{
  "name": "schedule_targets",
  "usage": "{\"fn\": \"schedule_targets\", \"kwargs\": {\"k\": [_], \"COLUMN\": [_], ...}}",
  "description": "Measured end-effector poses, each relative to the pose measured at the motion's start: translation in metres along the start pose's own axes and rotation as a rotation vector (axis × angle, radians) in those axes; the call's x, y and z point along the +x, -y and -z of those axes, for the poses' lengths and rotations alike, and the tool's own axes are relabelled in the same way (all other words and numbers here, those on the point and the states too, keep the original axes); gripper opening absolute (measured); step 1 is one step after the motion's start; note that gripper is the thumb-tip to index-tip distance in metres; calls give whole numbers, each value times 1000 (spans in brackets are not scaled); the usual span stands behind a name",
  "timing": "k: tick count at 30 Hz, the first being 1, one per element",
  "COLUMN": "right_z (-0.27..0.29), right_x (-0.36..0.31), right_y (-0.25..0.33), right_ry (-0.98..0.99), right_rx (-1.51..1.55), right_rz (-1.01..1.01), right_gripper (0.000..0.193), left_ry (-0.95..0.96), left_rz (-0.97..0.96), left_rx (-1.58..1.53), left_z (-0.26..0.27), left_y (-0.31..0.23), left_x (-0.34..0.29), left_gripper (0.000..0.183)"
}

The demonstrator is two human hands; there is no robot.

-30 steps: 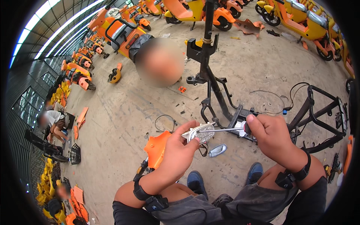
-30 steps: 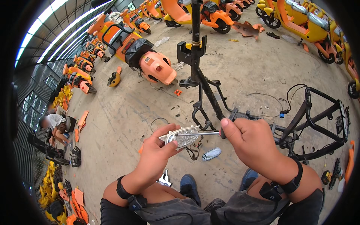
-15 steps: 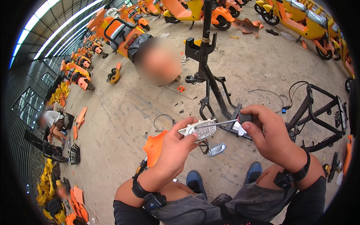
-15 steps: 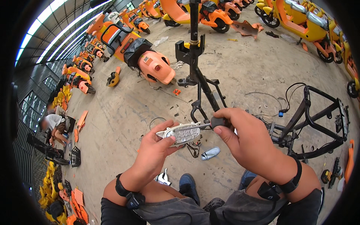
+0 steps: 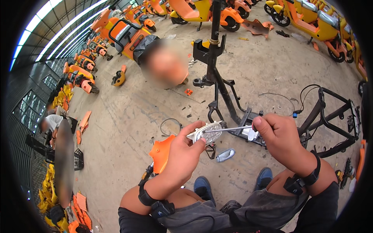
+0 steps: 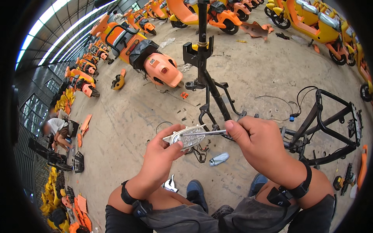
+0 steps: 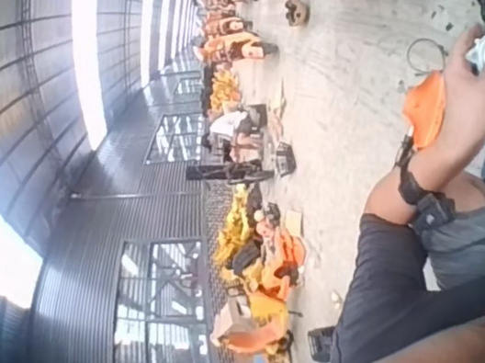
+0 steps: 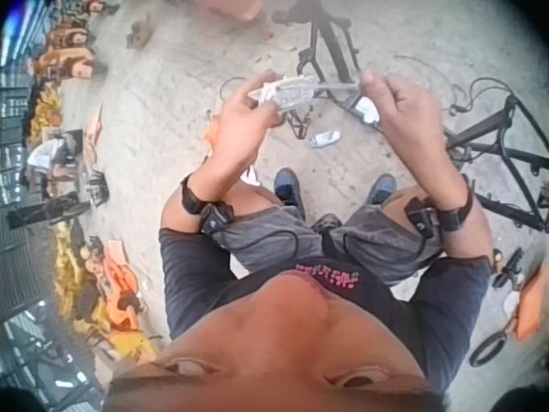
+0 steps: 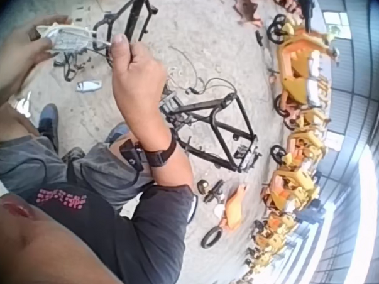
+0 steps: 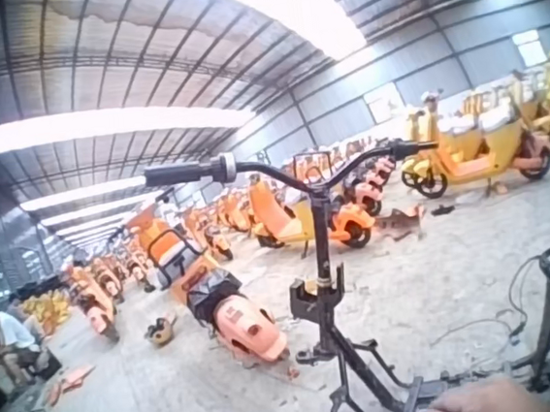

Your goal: The person assembles a scooter digital display unit by hand, using a screwdriver to fasten screws into the casing. They then attach a black plastic cover to the display and inspect the assembled unit.

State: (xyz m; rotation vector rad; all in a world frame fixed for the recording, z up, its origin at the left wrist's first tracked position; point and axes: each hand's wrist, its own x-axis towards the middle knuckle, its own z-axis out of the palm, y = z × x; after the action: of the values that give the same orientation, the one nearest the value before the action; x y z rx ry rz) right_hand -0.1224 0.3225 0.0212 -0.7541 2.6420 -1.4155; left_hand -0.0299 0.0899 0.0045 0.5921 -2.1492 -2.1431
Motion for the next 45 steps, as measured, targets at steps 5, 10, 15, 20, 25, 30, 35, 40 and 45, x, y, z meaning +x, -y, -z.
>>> {"fn": "schedule_targets", "kwargs": {"k": [5, 10, 15, 20, 25, 30, 35, 40, 45], "right_z": [-6, -9, -3, -4, 1, -3, -6, -5, 0], "right_x": [1, -2, -5, -4, -1, -3, -2, -3, -2], "right_y": [-3, -6, -3, -6, -4, -6, -1, -2, -1], "right_ry": [-103, -62, -6, -73, 27, 43, -43, -22, 35], "right_rx": [-76, 44, 62, -4, -45, -57, 34, 92, 28], "right_rz": [329, 374, 205, 160, 32, 67, 204, 251, 215], "right_gripper": [22, 26, 23, 24, 33, 27, 28, 30, 27], "left_ry": [-10, -29, 7, -11, -47, -26, -30, -8, -7], "left_rz": [55, 38, 87, 50, -46, 26, 76, 75, 116], "left_rx": [-90, -133, -99, -28, 29, -90, -139, -147, -146], "left_z": [1, 3, 5, 1, -1, 4, -1, 1, 4], "left_y": [4, 0, 0, -4, -4, 3, -2, -3, -5], "left_x": [8, 7, 2, -6, -8, 5, 4, 6, 5], "left_gripper": [44, 43, 40, 41, 44, 45, 45, 45, 46]}}
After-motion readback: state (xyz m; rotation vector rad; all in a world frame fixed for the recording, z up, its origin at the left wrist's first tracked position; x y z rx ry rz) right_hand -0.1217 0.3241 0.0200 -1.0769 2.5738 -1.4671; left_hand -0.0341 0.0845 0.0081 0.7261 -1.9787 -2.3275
